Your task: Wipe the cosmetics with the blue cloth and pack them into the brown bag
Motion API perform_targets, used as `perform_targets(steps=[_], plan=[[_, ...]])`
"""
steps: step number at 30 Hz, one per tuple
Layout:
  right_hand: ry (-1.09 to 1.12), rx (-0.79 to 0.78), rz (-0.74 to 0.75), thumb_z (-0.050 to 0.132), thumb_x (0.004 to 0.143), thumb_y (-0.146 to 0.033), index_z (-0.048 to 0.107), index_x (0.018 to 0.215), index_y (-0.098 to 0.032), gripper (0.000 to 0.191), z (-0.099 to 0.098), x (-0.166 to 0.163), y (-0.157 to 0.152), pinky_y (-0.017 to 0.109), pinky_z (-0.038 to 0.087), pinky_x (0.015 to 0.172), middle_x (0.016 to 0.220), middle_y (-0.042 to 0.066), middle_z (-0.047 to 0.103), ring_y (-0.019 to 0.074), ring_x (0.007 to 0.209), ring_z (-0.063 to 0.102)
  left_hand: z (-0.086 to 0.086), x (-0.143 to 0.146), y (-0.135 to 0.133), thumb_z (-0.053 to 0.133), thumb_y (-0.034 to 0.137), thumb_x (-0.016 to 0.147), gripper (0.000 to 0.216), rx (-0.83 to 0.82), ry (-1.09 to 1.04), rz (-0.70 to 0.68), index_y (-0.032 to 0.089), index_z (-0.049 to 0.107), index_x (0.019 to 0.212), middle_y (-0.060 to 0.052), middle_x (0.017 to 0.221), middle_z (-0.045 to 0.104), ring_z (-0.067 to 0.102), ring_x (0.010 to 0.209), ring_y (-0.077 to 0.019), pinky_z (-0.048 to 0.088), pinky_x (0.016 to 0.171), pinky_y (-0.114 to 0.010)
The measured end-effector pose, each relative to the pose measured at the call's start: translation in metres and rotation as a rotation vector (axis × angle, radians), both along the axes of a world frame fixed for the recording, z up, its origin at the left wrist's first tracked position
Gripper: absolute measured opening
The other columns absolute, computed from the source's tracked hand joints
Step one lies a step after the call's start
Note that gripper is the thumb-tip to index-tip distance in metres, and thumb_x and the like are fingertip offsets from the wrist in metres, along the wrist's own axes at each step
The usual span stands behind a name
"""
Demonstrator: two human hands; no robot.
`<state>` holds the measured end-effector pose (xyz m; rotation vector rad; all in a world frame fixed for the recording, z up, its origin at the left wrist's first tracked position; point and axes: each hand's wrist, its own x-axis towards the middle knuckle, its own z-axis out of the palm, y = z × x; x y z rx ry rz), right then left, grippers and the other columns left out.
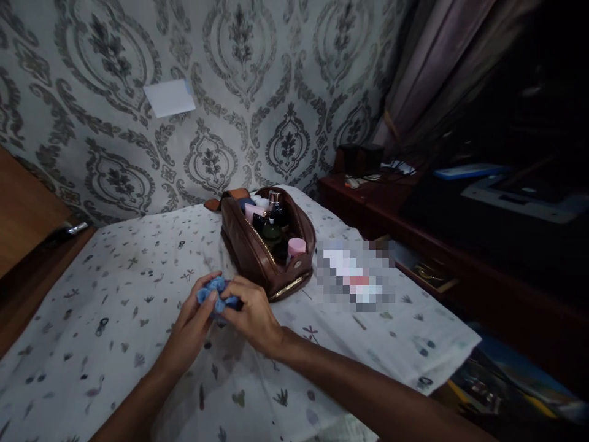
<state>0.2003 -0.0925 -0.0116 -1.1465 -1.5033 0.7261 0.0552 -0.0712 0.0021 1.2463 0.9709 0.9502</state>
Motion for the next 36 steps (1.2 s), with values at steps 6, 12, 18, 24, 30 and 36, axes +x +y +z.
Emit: perform_targets(steps=[6,12,18,24,30,36], plan=[[-0.312,-0.126,0.026,0.083,0.071,-0.033,0.034,0.146,-0.021,0.091,-0.001,-0.003,-0.010,0.042,0.052,0.091,0.134,0.013,0.053,0.0272,0.108,0.062,-0.007,-0.018,0.023,0.068,0.057,0.080,0.050,0.163,0.085,0.274,0.020,0.060,0.113,-0.004,0.100,0.066,0.064,0.085,-0.0160,0.053,0.073,-0.023],[-0.761,-0.313,-0.005,0.056,0.088,-0.014,0.051,0.131,-0.017,0.043,0.005,-0.005,-0.006,0.043,0.054,0.084,0.137,0.019,0.048,0.0273,0.097,0.068,-0.014,-0.031,0.026,0.053,0.058,0.092,0.045,0.281,0.283,0.326,0.024,0.057,0.121,-0.006,0.113,0.068,0.065,0.100,-0.0199,0.053,0.082,-0.027],[-0.511,-0.209,0.010,0.058,0.082,-0.011,0.060,0.109,-0.020,0.028,0.004,-0.004,0.000,0.033,0.052,0.085,0.114,0.008,0.061,0.0216,0.096,0.066,-0.028,-0.023,0.015,0.049,0.058,0.093,0.052,0.389,0.357,0.181,0.024,0.054,0.131,-0.011,0.138,0.058,0.052,0.130,-0.0282,0.037,0.112,-0.045],[-0.020,-0.187,0.001,0.073,0.069,-0.018,0.049,0.126,-0.022,0.062,-0.017,-0.020,0.003,0.028,0.052,0.073,0.100,0.000,0.061,0.0154,0.078,0.062,-0.027,-0.026,0.009,0.050,0.056,0.091,0.052,0.449,0.453,0.049,0.020,0.056,0.128,-0.012,0.125,0.066,0.062,0.113,-0.0287,0.047,0.100,-0.043],[0.141,-0.203,0.143,0.082,0.066,-0.022,0.037,0.141,-0.026,0.087,-0.030,-0.026,-0.003,0.025,0.051,0.066,0.111,0.002,0.057,0.0121,0.074,0.059,-0.010,-0.030,0.009,0.052,0.053,0.090,0.037,0.463,0.429,0.034,0.019,0.061,0.101,-0.003,0.086,0.068,0.063,0.077,-0.0202,0.051,0.073,-0.030],[0.294,-0.167,0.325,0.079,0.069,-0.024,0.048,0.133,-0.025,0.071,-0.028,-0.024,-0.008,0.022,0.049,0.062,0.110,0.003,0.056,0.0090,0.071,0.058,-0.014,-0.029,0.013,0.063,0.051,0.085,0.033,0.285,0.197,0.073,0.018,0.059,0.086,0.001,0.077,0.061,0.056,0.068,-0.0124,0.046,0.063,-0.022]])
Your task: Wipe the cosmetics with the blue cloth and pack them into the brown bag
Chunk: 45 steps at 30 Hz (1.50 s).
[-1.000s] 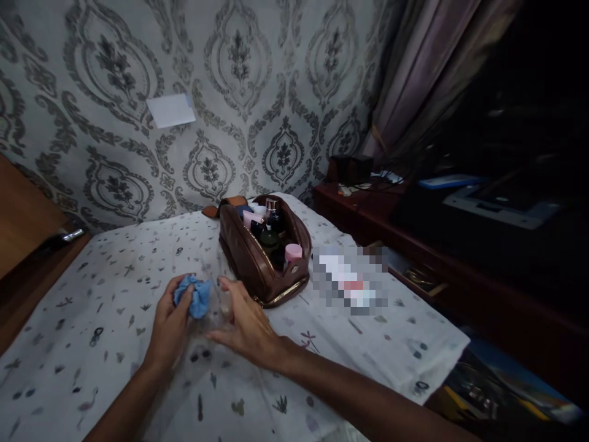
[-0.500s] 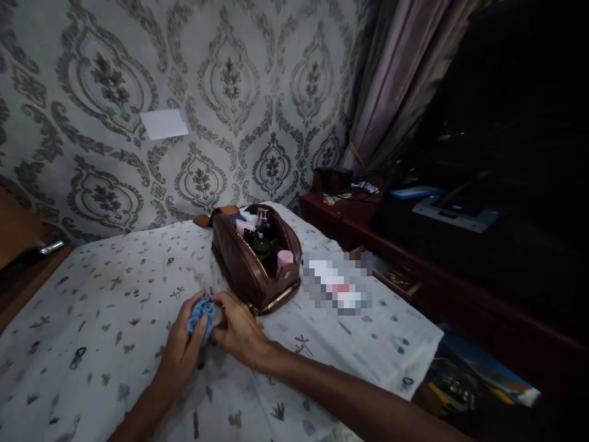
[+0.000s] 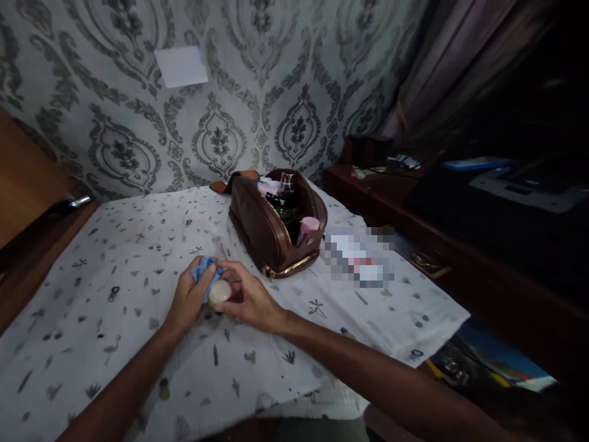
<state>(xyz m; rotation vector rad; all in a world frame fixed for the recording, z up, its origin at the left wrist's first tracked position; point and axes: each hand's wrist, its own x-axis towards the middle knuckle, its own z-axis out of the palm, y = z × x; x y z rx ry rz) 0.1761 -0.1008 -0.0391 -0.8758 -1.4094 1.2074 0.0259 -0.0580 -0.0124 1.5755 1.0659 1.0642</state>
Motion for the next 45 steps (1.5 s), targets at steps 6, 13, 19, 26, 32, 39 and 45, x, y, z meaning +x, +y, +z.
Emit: perform_targets(steps=[6,13,19,26,32,39,45], plan=[[0.211,-0.168,0.099,0.081,0.070,-0.037,0.057,0.118,-0.021,0.056,0.011,0.002,0.002,0.024,0.051,0.058,0.085,-0.001,0.066,0.0136,0.069,0.066,-0.016,0.007,0.001,0.062,0.071,0.078,0.054,-0.339,-0.307,0.019,0.017,0.058,0.076,0.003,0.058,0.056,0.049,0.047,-0.0102,0.039,0.042,-0.021],[0.154,-0.151,-0.002,0.079,0.072,-0.045,0.053,0.115,-0.023,0.055,0.013,0.002,0.006,0.029,0.052,0.062,0.079,-0.002,0.068,0.0157,0.067,0.067,-0.016,0.008,-0.002,0.052,0.076,0.082,0.063,-0.271,-0.374,-0.052,0.016,0.062,0.097,0.002,0.062,0.059,0.051,0.046,-0.0111,0.040,0.039,-0.022],[-0.365,0.084,-0.202,0.075,0.074,-0.027,0.061,0.101,-0.020,0.031,0.029,0.000,0.013,0.023,0.044,0.061,0.081,-0.004,0.063,0.0109,0.064,0.056,-0.016,0.001,0.002,0.058,0.064,0.086,0.046,-0.137,-0.362,-0.045,0.019,0.056,0.093,0.005,0.066,0.053,0.049,0.051,-0.0088,0.043,0.044,-0.019],[-0.521,0.236,-0.242,0.074,0.079,-0.025,0.059,0.103,-0.018,0.029,0.019,-0.014,0.019,0.026,0.047,0.067,0.089,-0.001,0.058,0.0133,0.070,0.056,-0.020,-0.007,0.016,0.071,0.058,0.078,0.043,-0.176,-0.354,0.071,0.020,0.051,0.082,0.008,0.062,0.046,0.043,0.047,-0.0058,0.031,0.035,-0.015],[-0.405,0.364,-0.194,0.073,0.083,-0.030,0.062,0.113,-0.020,0.033,0.000,-0.009,0.020,0.029,0.052,0.073,0.099,0.005,0.060,0.0163,0.081,0.059,-0.016,-0.003,0.018,0.077,0.062,0.067,0.052,-0.225,-0.367,0.094,0.021,0.047,0.075,0.010,0.053,0.041,0.037,0.039,-0.0053,0.024,0.029,-0.015],[-0.100,0.195,-0.176,0.077,0.076,-0.040,0.063,0.114,-0.023,0.043,-0.015,-0.006,0.032,0.032,0.056,0.080,0.105,0.005,0.061,0.0190,0.091,0.065,-0.015,-0.003,0.012,0.062,0.066,0.081,0.049,-0.116,-0.292,0.009,0.019,0.057,0.096,0.006,0.064,0.050,0.044,0.046,-0.0079,0.036,0.037,-0.019],[-0.038,0.088,-0.192,0.078,0.071,-0.031,0.063,0.106,-0.021,0.039,-0.017,-0.008,0.033,0.028,0.056,0.075,0.104,0.003,0.059,0.0153,0.084,0.064,-0.007,-0.010,0.010,0.064,0.048,0.083,0.037,0.168,0.038,-0.083,0.020,0.053,0.105,0.003,0.082,0.059,0.055,0.071,-0.0126,0.047,0.067,-0.024]])
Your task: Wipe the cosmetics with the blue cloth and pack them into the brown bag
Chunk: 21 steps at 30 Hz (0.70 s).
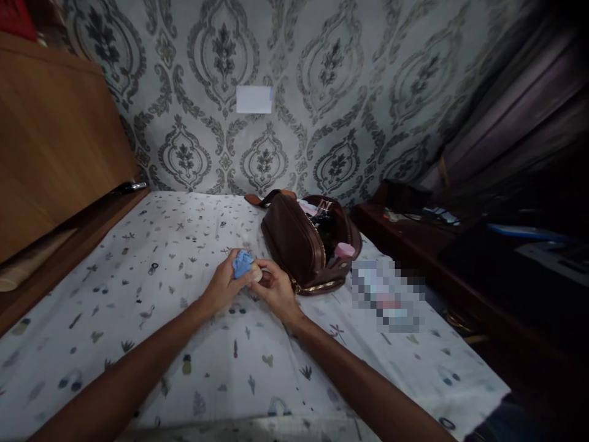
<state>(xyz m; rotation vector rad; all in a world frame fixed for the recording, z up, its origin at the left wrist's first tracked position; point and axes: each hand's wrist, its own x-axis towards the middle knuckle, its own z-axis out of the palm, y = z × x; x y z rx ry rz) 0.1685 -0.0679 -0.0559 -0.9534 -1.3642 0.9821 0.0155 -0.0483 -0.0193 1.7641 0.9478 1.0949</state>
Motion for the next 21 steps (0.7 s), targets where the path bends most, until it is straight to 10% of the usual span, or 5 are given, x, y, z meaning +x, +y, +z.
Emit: perform_targets(steps=[21], plan=[[0.428,-0.234,0.153,0.084,0.068,-0.048,0.064,0.094,-0.020,0.043,0.021,0.000,-0.006,0.027,0.055,0.057,0.078,-0.001,0.069,0.0139,0.061,0.065,-0.001,0.000,0.007,0.060,0.049,0.084,0.035,0.007,-0.063,0.080,0.021,0.044,0.071,0.008,0.060,0.042,0.041,0.054,-0.0089,0.038,0.052,-0.020]])
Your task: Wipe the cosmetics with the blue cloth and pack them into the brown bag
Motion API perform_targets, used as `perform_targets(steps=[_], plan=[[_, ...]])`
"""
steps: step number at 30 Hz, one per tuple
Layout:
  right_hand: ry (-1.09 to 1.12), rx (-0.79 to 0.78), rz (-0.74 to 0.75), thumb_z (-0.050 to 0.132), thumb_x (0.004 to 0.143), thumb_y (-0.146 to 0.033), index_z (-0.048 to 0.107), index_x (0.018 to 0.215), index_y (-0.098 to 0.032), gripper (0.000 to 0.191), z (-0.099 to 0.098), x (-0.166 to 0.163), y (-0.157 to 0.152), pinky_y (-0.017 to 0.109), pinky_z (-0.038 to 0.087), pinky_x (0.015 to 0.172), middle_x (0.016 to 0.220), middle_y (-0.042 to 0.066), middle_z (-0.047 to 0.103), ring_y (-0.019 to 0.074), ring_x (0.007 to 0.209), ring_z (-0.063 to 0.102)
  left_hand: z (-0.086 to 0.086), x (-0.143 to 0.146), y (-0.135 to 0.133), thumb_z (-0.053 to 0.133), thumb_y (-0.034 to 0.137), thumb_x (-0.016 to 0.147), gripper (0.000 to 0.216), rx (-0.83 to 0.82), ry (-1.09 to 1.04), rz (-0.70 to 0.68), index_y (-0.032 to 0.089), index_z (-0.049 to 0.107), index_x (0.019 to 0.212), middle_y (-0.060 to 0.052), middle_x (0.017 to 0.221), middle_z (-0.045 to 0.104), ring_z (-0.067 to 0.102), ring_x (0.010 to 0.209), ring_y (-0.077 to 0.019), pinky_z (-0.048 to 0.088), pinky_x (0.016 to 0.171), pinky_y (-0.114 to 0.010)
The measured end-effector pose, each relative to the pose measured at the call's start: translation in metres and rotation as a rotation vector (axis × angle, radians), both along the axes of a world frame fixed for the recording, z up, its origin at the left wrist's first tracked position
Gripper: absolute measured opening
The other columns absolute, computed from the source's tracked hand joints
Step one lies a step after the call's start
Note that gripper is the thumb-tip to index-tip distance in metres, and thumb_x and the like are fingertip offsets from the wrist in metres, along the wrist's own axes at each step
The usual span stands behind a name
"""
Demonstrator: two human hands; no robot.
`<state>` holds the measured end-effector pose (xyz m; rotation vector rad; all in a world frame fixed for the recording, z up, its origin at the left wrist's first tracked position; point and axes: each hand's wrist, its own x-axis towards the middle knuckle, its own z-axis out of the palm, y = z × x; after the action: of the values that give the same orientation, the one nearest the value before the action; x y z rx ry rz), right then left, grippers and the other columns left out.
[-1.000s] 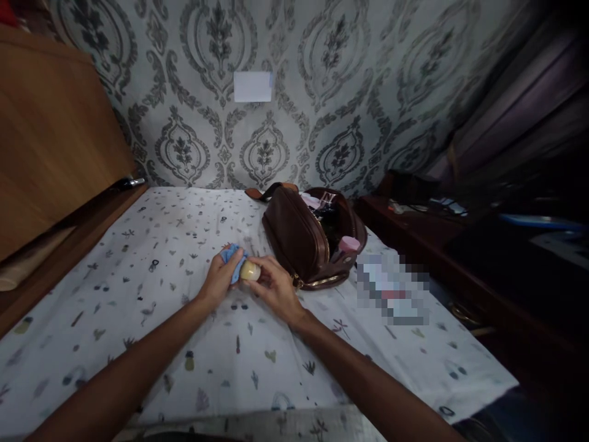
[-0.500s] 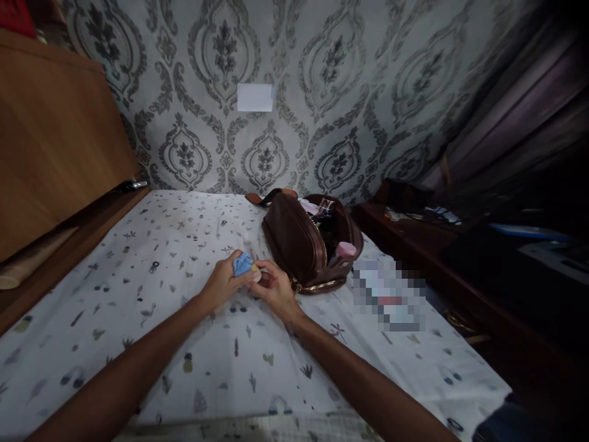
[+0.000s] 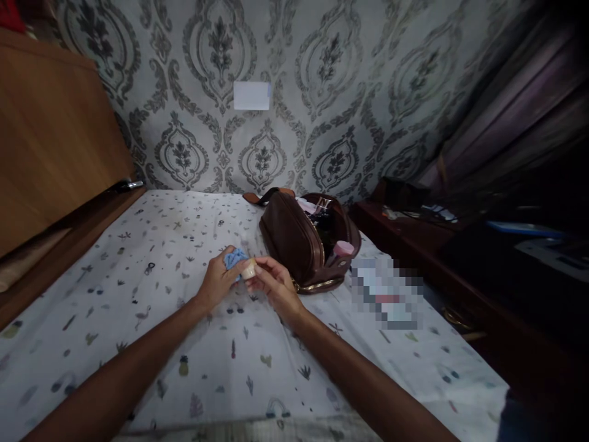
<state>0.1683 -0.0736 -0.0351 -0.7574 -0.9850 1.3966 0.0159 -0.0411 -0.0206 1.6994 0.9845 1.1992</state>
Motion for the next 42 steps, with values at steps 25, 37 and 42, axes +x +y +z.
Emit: perform_targets(steps=[25,37,42], plan=[[0.085,-0.183,0.089,0.088,0.062,-0.049,0.066,0.087,-0.017,0.046,0.007,0.007,-0.004,0.017,0.034,0.040,0.066,-0.004,0.063,0.0062,0.044,0.054,0.003,0.000,-0.010,0.045,0.047,0.096,0.037,0.095,0.140,-0.069,0.017,0.061,0.110,-0.003,0.086,0.065,0.059,0.081,-0.0178,0.048,0.076,-0.028],[0.190,-0.222,0.163,0.091,0.060,-0.040,0.069,0.100,-0.017,0.051,0.011,0.006,-0.005,0.018,0.040,0.050,0.075,-0.001,0.069,0.0088,0.058,0.062,-0.001,0.001,-0.017,0.039,0.046,0.099,0.035,0.147,0.150,0.091,0.019,0.057,0.112,-0.005,0.099,0.066,0.063,0.088,-0.0184,0.050,0.081,-0.028],[0.177,-0.216,0.083,0.092,0.057,-0.044,0.066,0.091,-0.017,0.051,0.009,0.008,-0.004,0.018,0.041,0.050,0.073,-0.002,0.069,0.0090,0.058,0.063,-0.009,0.000,-0.017,0.040,0.037,0.100,0.040,0.440,0.316,0.012,0.021,0.048,0.136,-0.012,0.126,0.058,0.057,0.117,-0.0240,0.047,0.100,-0.039]])
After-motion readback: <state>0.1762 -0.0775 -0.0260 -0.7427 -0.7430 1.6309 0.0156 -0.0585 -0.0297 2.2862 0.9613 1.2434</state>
